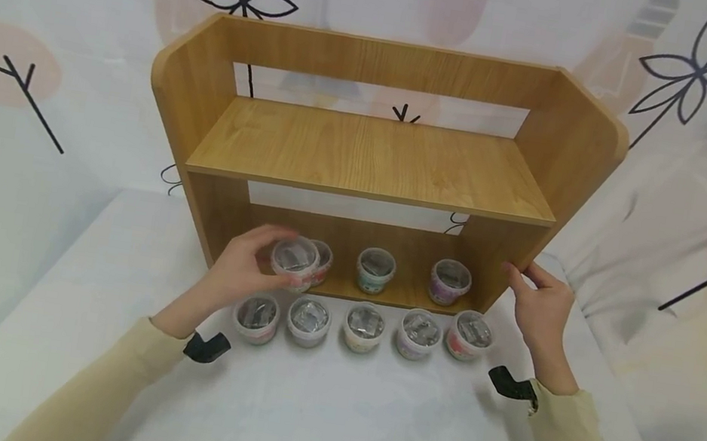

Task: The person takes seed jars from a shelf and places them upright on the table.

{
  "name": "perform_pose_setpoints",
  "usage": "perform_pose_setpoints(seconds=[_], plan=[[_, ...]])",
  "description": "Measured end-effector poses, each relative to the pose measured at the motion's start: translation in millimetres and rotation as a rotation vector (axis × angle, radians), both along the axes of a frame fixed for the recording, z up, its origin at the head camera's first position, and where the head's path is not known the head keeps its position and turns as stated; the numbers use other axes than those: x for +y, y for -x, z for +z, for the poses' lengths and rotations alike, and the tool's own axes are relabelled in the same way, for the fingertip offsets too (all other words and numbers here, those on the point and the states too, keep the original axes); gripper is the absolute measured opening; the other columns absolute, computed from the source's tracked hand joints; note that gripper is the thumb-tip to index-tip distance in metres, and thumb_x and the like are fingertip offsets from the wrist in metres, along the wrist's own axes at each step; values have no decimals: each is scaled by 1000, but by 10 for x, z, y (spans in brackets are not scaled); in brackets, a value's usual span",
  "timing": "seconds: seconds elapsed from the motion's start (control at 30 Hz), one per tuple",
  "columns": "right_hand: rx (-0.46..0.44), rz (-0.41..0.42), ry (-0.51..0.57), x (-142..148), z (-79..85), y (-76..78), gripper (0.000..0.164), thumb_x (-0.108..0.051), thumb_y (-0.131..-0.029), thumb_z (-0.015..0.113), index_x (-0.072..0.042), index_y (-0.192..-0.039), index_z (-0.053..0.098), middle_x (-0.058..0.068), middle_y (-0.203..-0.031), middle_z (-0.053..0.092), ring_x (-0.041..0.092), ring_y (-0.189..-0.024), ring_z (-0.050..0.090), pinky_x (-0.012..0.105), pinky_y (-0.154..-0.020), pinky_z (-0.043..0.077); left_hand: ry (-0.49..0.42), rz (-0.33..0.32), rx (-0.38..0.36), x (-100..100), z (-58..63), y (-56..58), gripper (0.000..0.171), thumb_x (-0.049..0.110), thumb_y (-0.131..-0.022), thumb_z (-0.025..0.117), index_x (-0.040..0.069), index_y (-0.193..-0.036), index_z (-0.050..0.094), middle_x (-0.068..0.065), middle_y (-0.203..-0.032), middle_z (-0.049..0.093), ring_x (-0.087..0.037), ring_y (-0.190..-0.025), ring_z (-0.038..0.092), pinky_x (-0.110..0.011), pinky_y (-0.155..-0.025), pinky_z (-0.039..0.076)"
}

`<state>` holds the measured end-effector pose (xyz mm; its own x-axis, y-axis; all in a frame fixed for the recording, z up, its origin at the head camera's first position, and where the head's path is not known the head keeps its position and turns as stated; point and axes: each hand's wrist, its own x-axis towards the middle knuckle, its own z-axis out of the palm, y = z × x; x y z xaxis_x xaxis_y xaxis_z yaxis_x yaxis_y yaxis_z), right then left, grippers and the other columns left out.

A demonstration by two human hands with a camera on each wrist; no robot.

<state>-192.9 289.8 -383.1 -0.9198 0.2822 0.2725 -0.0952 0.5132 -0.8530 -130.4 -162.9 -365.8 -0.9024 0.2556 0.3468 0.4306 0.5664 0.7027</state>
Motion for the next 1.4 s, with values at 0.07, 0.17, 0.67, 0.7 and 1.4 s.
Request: perform_pose_setpoints(seconds=[0.07, 0.17, 0.67, 0.7, 1.4], plan=[[6, 0, 2, -2, -8, -2, 50, -41, -95, 66, -5, -129, 66, 15, -129, 64, 28, -129, 53, 55, -103, 44, -2, -12, -3, 55, 16, -31, 66, 27, -75, 89, 12, -133, 61, -1, -132, 60, -22, -120, 56, -42, -91, 54], [17, 1, 2, -4, -18, -3, 49, -40, -95, 67, -5, -129, 66, 15, -127, 65, 27, -128, 54, 54, -103, 45, -16, -34, -20, 143, 34, -81, 66, 27, -75, 89, 13, -133, 61, -1, -133, 59, -23, -120, 56, -43, -92, 54], [43, -1, -14, 12, -41, 16, 45, -37, -92, 71, -6, -124, 70, 13, -122, 68, 22, -122, 59, 45, -98, 50, -67, -204, -84, 666, -65, -212, 65, 26, -78, 87, 12, -135, 60, 0, -133, 57, -19, -114, 58, -36, -90, 56], [43, -1, -14, 14, -40, 16, 45, -37, -92, 72, -6, -124, 70, 14, -122, 68, 22, -121, 59, 45, -97, 50, -68, -216, -82, 710, -73, -218, 64, 26, -78, 87, 12, -135, 60, 0, -133, 57, -18, -115, 58, -36, -90, 56], [23, 7, -30, 21, -4, 13, 45, -37, -94, 69, -5, -125, 69, 15, -123, 67, 25, -122, 58, 51, -99, 49, 24, -368, -66, 1495, -206, -339, 69, 30, -77, 87, 10, -137, 58, 2, -136, 57, -11, -125, 52, -28, -101, 46]])
